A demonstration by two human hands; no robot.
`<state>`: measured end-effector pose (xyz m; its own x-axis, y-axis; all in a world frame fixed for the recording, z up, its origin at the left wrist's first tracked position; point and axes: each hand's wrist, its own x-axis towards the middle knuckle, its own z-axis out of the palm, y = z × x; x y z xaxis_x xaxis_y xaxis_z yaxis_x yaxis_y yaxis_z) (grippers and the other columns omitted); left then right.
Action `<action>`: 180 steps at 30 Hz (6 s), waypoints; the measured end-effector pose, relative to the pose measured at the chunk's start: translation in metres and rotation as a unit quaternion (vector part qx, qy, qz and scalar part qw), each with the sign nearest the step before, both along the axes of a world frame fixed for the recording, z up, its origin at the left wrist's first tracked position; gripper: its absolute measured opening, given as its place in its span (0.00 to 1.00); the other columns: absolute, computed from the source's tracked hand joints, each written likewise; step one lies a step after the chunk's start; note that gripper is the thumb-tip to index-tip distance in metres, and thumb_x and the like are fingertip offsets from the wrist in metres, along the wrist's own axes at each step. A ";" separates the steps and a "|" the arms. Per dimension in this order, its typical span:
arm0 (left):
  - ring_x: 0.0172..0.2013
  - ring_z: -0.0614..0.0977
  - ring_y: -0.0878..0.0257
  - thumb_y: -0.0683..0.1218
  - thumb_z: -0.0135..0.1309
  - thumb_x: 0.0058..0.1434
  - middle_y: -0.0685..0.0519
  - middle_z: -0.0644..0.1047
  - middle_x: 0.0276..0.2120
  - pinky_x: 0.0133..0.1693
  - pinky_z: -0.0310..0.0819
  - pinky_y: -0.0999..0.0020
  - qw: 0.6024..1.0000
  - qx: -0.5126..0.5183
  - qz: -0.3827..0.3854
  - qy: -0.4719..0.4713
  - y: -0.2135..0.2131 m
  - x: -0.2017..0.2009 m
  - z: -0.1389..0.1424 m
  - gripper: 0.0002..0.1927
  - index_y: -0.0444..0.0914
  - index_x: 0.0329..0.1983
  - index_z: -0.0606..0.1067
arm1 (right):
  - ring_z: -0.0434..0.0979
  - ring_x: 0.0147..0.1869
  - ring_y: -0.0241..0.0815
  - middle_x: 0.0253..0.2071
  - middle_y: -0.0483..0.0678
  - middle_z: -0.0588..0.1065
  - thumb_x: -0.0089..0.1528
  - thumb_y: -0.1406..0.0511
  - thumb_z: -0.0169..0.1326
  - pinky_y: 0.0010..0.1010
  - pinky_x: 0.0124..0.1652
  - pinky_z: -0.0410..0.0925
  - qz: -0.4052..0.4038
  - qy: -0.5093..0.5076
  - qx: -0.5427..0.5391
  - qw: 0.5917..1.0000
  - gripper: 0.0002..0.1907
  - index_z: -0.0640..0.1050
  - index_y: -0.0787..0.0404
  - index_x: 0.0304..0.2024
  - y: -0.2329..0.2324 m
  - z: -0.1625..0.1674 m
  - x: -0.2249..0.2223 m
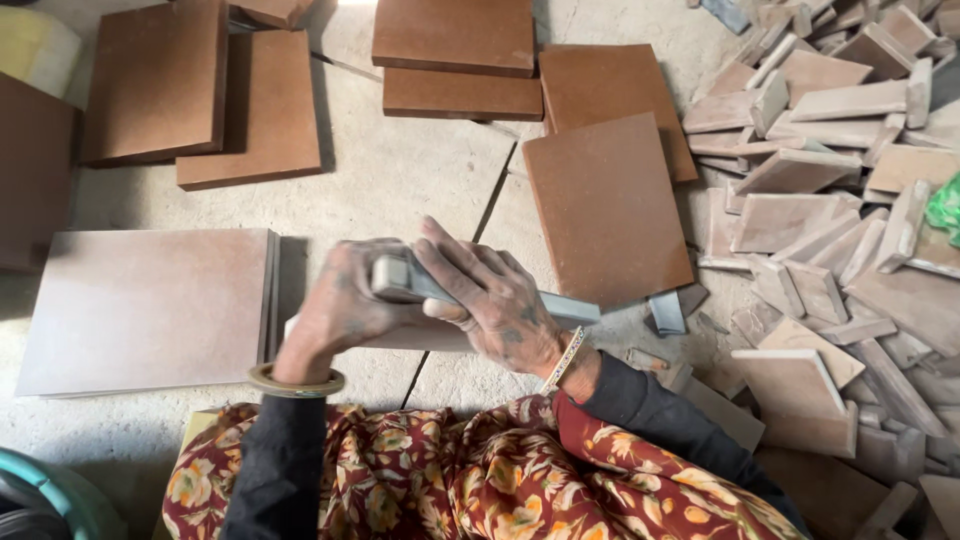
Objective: The person sits on the floor and sands the edges of square stone tiles using a small sanding block, holding each tile on their lap and rubbing the block along the edges. They wipe dust off the tile surfaces with their hand and set finished tiles aside with a stack of completed tiles.
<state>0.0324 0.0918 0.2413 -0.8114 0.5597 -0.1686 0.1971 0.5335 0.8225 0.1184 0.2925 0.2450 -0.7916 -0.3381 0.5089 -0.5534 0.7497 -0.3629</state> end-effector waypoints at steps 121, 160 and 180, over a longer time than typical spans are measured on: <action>0.41 0.88 0.62 0.53 0.74 0.47 0.52 0.85 0.43 0.45 0.84 0.64 0.983 0.107 -0.004 0.150 0.017 0.005 -0.036 0.27 0.40 0.48 0.79 | 0.56 0.84 0.49 0.78 0.45 0.58 0.80 0.61 0.49 0.35 0.75 0.61 -0.005 0.104 -0.002 0.995 0.23 0.59 0.52 0.74 -0.011 -0.021 0.001; 0.61 0.79 0.54 0.60 0.72 0.45 0.45 0.78 0.58 0.64 0.72 0.51 0.948 0.192 0.036 0.253 -0.043 0.007 -0.048 0.47 0.36 0.66 0.72 | 0.74 0.75 0.50 0.74 0.55 0.66 0.77 0.59 0.49 0.33 0.62 0.73 -0.145 0.051 -0.120 0.981 0.24 0.66 0.61 0.73 0.030 -0.003 0.022; 0.36 0.87 0.61 0.55 0.77 0.39 0.50 0.85 0.36 0.46 0.83 0.64 0.979 0.129 -0.068 0.143 0.006 -0.005 -0.003 0.35 0.35 0.48 0.80 | 0.76 0.52 0.52 0.75 0.55 0.64 0.71 0.66 0.57 0.38 0.52 0.74 0.047 0.063 -0.006 0.997 0.34 0.59 0.58 0.76 0.008 0.024 0.005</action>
<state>0.0273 0.0974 0.2388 -0.7193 0.6604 0.2157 0.4934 0.2670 0.8278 0.1235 0.3003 0.2691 -0.6860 -0.4018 0.6066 -0.6631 0.6885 -0.2939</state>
